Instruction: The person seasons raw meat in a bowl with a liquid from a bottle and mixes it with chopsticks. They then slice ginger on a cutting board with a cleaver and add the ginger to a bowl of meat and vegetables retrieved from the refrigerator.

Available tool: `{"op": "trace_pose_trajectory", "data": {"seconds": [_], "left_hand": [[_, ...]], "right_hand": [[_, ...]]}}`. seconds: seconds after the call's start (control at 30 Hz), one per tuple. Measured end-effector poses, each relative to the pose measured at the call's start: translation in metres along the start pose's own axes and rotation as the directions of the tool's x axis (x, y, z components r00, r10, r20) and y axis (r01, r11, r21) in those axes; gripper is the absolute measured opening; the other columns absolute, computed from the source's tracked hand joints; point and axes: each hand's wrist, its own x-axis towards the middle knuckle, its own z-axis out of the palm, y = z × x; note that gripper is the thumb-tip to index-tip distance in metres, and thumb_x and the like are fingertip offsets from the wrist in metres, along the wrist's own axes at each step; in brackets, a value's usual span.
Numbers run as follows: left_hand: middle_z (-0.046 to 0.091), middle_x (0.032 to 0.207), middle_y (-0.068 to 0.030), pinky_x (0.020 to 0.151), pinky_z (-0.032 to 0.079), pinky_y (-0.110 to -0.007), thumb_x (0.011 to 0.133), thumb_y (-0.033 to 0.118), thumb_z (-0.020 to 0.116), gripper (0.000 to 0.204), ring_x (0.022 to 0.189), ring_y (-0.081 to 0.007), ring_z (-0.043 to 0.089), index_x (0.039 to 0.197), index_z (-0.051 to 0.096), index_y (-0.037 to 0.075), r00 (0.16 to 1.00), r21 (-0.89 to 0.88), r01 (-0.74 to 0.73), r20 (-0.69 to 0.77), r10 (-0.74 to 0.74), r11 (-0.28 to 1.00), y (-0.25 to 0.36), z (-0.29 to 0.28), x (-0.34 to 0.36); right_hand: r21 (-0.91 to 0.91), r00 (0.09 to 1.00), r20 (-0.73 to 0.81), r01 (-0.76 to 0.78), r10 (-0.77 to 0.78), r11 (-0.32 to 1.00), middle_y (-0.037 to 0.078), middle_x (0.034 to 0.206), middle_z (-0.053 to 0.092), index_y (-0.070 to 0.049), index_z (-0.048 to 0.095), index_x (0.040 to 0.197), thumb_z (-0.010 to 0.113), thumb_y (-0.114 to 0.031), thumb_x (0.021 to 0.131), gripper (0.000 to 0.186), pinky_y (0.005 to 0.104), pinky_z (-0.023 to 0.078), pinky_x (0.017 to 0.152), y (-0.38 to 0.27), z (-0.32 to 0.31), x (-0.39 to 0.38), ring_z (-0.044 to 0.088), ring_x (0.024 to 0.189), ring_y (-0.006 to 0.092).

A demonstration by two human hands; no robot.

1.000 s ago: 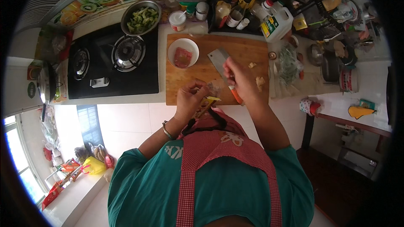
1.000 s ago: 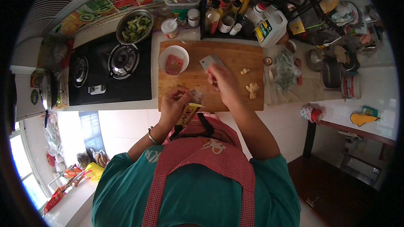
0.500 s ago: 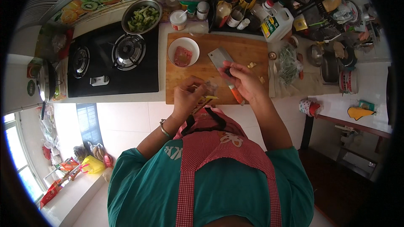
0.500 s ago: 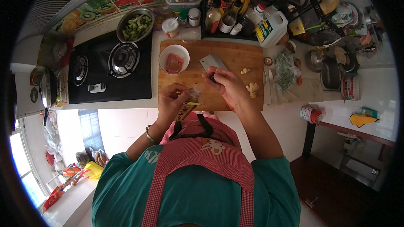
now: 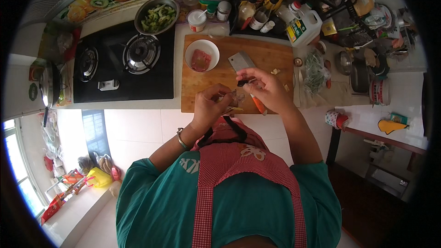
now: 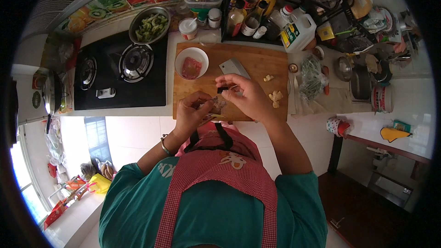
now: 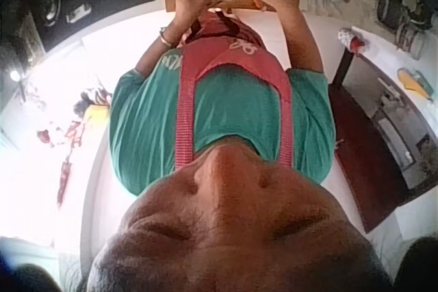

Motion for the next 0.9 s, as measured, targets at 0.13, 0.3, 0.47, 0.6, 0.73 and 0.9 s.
{"op": "trace_pose_trajectory", "data": {"seconds": [0.13, 0.3, 0.47, 0.6, 0.73, 0.9], "left_hand": [[0.073, 0.078, -0.0093, 0.065, 0.055, -0.028, 0.086, 0.007, 0.072, 0.009, 0.073, -0.0143, 0.073, 0.094, 0.071, 0.002, 0.999, 0.017, -0.033, 0.007, 0.033, 0.999, -0.002, -0.002, 0.001], [0.074, 0.082, -0.0096, 0.067, 0.055, -0.027, 0.086, 0.005, 0.072, 0.010, 0.075, -0.0170, 0.074, 0.095, 0.071, 0.002, 0.993, 0.136, -0.113, 0.038, 0.109, 0.984, 0.012, -0.007, 0.003], [0.075, 0.084, -0.0083, 0.068, 0.056, -0.028, 0.086, 0.004, 0.072, 0.009, 0.076, -0.0177, 0.075, 0.095, 0.071, 0.002, 0.991, 0.114, -0.124, 0.059, 0.118, 0.986, 0.012, -0.008, 0.004], [0.075, 0.083, -0.0078, 0.068, 0.056, -0.029, 0.085, 0.005, 0.072, 0.008, 0.076, -0.0189, 0.074, 0.093, 0.071, 0.003, 0.988, 0.126, -0.151, 0.058, 0.144, 0.980, 0.008, -0.007, 0.005], [0.075, 0.084, -0.0083, 0.068, 0.057, -0.030, 0.084, 0.006, 0.073, 0.008, 0.075, -0.0204, 0.074, 0.091, 0.072, 0.004, 0.987, 0.167, -0.156, 0.074, 0.145, 0.974, 0.008, -0.009, 0.006], [0.074, 0.084, -0.0094, 0.069, 0.057, -0.029, 0.085, 0.005, 0.072, 0.007, 0.078, -0.0179, 0.074, 0.091, 0.071, 0.002, 0.989, 0.143, -0.143, 0.059, 0.136, 0.979, 0.003, -0.006, 0.009]], "right_hand": [[-0.219, 0.993, 0.010, 0.117, -0.118, 0.969, 0.006, 0.113, 0.070, -0.006, 0.067, 0.124, 0.067, -0.003, 0.093, 0.032, 0.0280, 0.054, 0.080, -0.018, 0.006, 0.001, 0.067, 0.102, 0.0149], [-0.426, 0.984, 0.000, 0.160, -0.177, 0.891, 0.013, 0.102, 0.071, -0.005, 0.071, 0.109, 0.070, -0.004, 0.087, 0.023, 0.0363, 0.056, 0.080, -0.026, 0.012, 0.002, 0.071, 0.089, 0.0294], [-0.500, 0.959, 0.035, 0.262, -0.283, 0.825, 0.011, 0.098, 0.072, -0.006, 0.072, 0.105, 0.070, -0.002, 0.084, 0.022, 0.0390, 0.055, 0.080, -0.020, 0.015, 0.007, 0.069, 0.092, 0.0304], [-0.541, 0.952, 0.117, 0.299, -0.282, 0.786, 0.010, 0.097, 0.071, -0.006, 0.072, 0.104, 0.070, -0.004, 0.082, 0.021, 0.0409, 0.054, 0.081, -0.022, 0.011, 0.012, 0.068, 0.093, 0.0300], [-0.569, 0.962, 0.197, 0.271, -0.191, 0.776, 0.010, 0.097, 0.071, -0.006, 0.073, 0.104, 0.071, -0.006, 0.083, 0.021, 0.0417, 0.054, 0.082, -0.027, 0.008, 0.016, 0.068, 0.093, 0.0307], [-0.533, 0.980, 0.180, 0.166, -0.080, 0.829, 0.014, 0.110, 0.069, -0.006, 0.068, 0.121, 0.072, -0.007, 0.084, 0.037, 0.0399, 0.054, 0.088, -0.021, 0.007, 0.016, 0.067, 0.102, 0.0317]]}}
